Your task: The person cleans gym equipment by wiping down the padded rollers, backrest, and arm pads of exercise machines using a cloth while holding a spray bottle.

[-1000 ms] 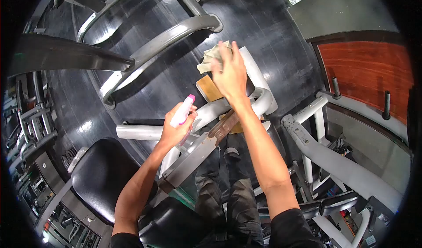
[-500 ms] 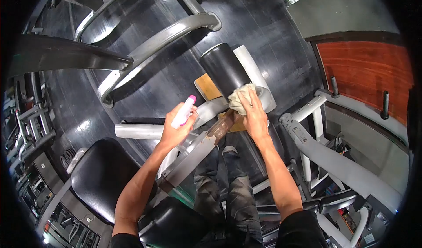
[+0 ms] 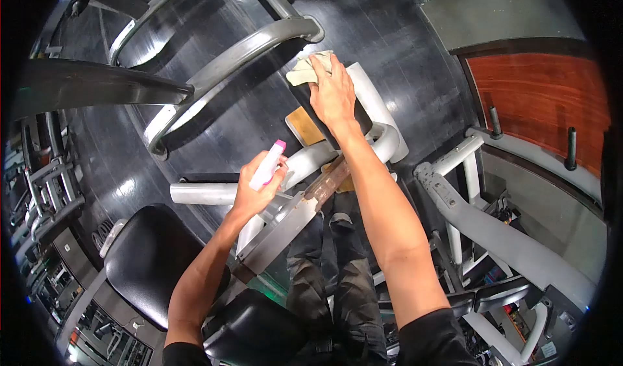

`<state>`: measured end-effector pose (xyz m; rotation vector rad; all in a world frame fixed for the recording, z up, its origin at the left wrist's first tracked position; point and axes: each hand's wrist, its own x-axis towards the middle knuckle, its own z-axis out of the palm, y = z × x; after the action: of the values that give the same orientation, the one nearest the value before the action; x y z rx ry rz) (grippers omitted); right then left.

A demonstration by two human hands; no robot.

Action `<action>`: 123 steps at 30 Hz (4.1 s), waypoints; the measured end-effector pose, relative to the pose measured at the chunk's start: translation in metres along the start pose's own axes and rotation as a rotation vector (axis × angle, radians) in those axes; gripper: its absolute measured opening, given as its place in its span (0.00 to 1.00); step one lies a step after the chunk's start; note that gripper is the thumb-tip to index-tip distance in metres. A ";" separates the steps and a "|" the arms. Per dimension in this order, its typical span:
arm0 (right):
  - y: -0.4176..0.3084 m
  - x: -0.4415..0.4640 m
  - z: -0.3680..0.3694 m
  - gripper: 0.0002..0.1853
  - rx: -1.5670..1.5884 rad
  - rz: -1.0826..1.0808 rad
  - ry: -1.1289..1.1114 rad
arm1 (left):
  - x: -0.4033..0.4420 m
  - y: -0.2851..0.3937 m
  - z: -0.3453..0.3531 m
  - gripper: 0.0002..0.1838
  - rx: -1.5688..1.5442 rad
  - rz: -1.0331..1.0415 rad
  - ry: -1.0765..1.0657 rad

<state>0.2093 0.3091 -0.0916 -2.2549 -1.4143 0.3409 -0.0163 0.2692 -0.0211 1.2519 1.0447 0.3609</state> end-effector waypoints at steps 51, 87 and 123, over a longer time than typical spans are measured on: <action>-0.004 -0.006 0.000 0.30 -0.031 -0.066 0.071 | 0.001 0.005 0.003 0.05 -0.003 -0.001 -0.012; 0.079 -0.151 -0.068 0.34 0.263 0.212 -0.103 | -0.002 -0.001 0.007 0.03 0.057 0.084 0.079; 0.089 -0.130 -0.071 0.36 0.089 -0.034 -0.207 | -0.001 0.000 0.008 0.04 0.068 0.051 0.073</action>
<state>0.2523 0.1423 -0.0782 -2.1721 -1.5052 0.6294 -0.0107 0.2638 -0.0212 1.3364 1.0965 0.4159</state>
